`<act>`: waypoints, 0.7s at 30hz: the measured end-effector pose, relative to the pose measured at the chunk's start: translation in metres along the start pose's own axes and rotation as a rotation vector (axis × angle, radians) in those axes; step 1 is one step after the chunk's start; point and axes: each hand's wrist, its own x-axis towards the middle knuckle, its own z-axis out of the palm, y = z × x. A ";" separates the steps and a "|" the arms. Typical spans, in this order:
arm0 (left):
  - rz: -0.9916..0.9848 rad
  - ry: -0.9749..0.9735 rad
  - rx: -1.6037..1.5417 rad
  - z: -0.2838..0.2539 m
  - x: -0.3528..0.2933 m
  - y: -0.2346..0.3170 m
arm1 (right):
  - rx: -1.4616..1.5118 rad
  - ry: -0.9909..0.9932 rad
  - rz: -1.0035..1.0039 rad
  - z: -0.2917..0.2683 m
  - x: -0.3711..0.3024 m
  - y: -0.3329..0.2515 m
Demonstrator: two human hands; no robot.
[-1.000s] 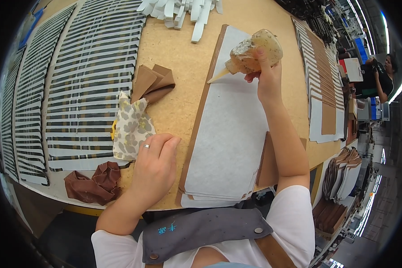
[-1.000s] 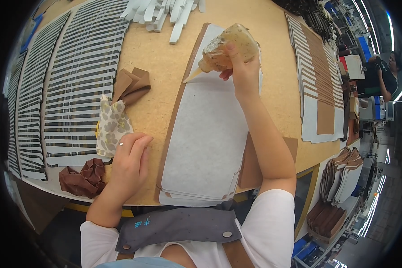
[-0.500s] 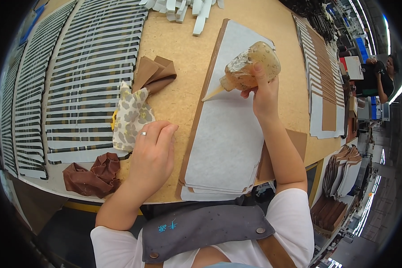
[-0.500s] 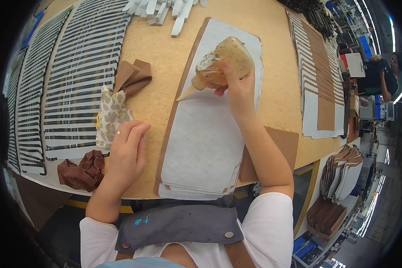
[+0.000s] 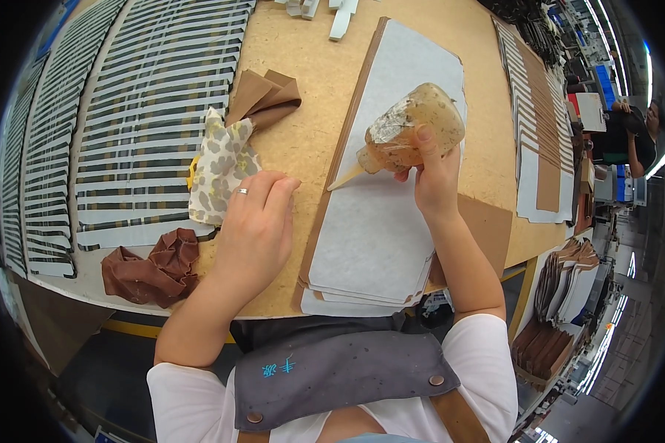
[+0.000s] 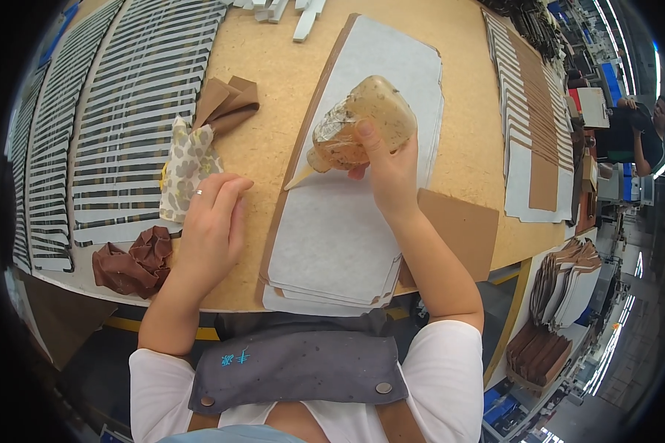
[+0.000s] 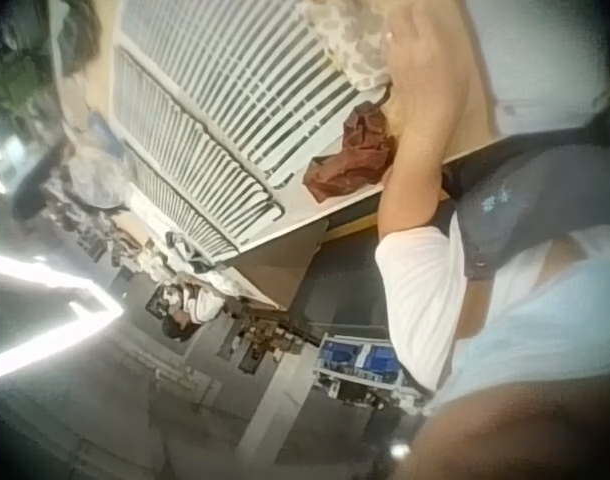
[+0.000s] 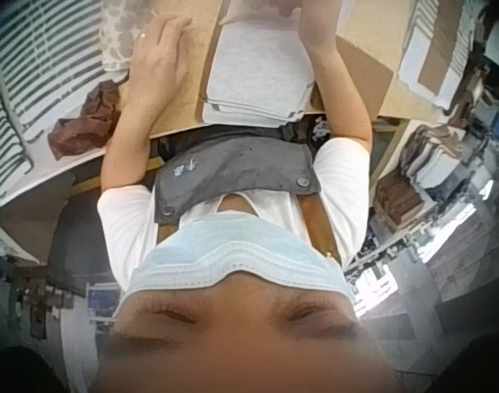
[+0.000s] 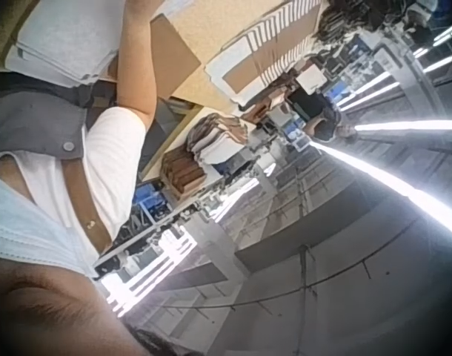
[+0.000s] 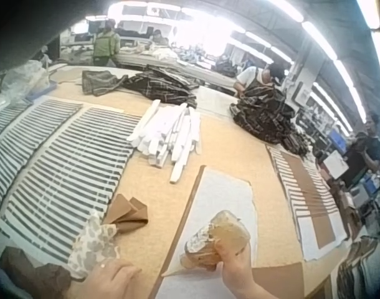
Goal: Applying glue to leather pieces and bonding them together to create larger components.
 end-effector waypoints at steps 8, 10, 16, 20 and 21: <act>0.008 0.004 0.037 0.002 -0.001 -0.002 | 0.016 -0.020 0.037 0.005 -0.030 0.004; -0.018 -0.006 0.008 0.001 -0.001 -0.002 | 0.030 -0.027 0.042 0.004 -0.036 0.005; -0.006 0.014 0.010 0.005 -0.002 -0.004 | 0.089 -0.078 0.076 0.002 -0.053 0.009; -0.011 0.000 0.015 0.006 -0.002 -0.005 | 0.019 -0.008 -0.019 0.005 -0.066 0.013; -0.006 0.001 0.018 0.007 -0.002 -0.006 | 0.032 -0.009 -0.007 0.005 -0.070 0.013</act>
